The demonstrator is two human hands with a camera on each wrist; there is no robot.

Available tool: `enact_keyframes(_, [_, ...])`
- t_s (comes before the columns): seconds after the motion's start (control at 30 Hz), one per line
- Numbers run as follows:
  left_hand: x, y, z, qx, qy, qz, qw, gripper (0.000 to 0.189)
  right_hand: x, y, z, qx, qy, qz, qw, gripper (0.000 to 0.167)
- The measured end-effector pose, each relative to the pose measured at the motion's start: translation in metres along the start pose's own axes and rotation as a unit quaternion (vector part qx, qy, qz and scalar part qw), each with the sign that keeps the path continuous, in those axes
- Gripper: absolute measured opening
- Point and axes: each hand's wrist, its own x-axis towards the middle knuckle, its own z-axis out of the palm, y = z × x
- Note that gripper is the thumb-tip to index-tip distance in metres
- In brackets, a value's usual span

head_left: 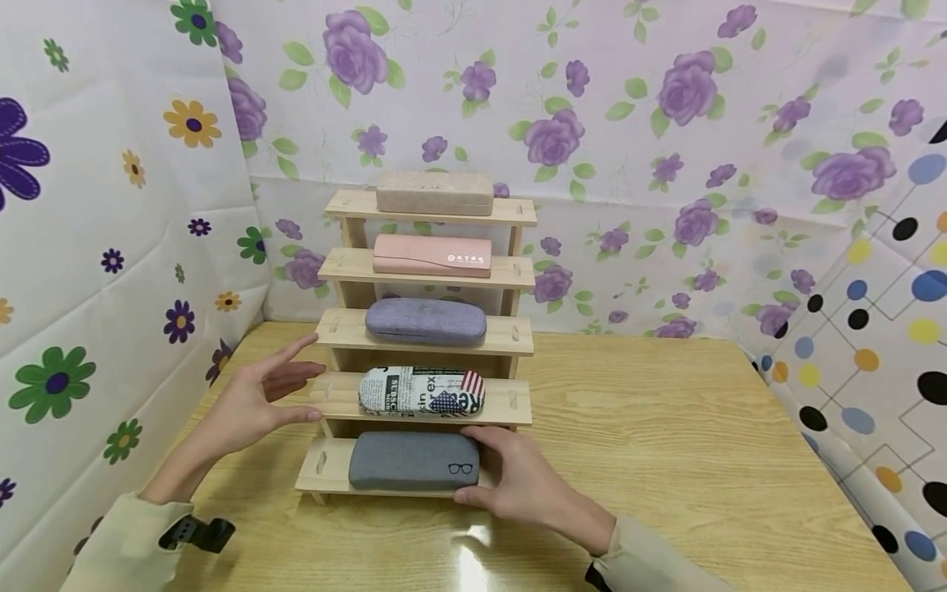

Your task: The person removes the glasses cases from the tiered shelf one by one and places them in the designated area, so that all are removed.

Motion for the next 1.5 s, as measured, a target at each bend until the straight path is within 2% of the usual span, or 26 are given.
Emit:
enact_keyframes(0.33, [0.000, 0.001, 0.000, 0.005, -0.003, -0.006, 1.0000, 0.105, 0.001, 0.001, 0.001, 0.030, 0.004, 0.014, 0.9994, 0.077])
enact_keyframes(0.8, [0.000, -0.001, 0.000, -0.007, -0.004, -0.005, 1.0000, 0.105, 0.001, -0.001, 0.004, 0.081, 0.010, 0.051, 0.9953, 0.081])
enact_keyframes(1.13, [0.000, 0.001, 0.000, -0.010, -0.003, -0.005, 0.9999, 0.105, 0.005, -0.006, 0.007, 0.061, 0.011, 0.058, 0.9964, 0.085])
enact_keyframes(1.3, [0.000, 0.001, -0.001, -0.012, -0.002, -0.005, 0.9999, 0.105, 0.006, -0.008, 0.009, 0.059, 0.013, 0.060, 0.9964, 0.082])
enact_keyframes(1.5, [0.000, 0.001, 0.000, -0.014, -0.002, -0.006, 0.9999, 0.105, 0.004, -0.009, 0.011, 0.056, 0.036, 0.058, 0.9961, 0.077])
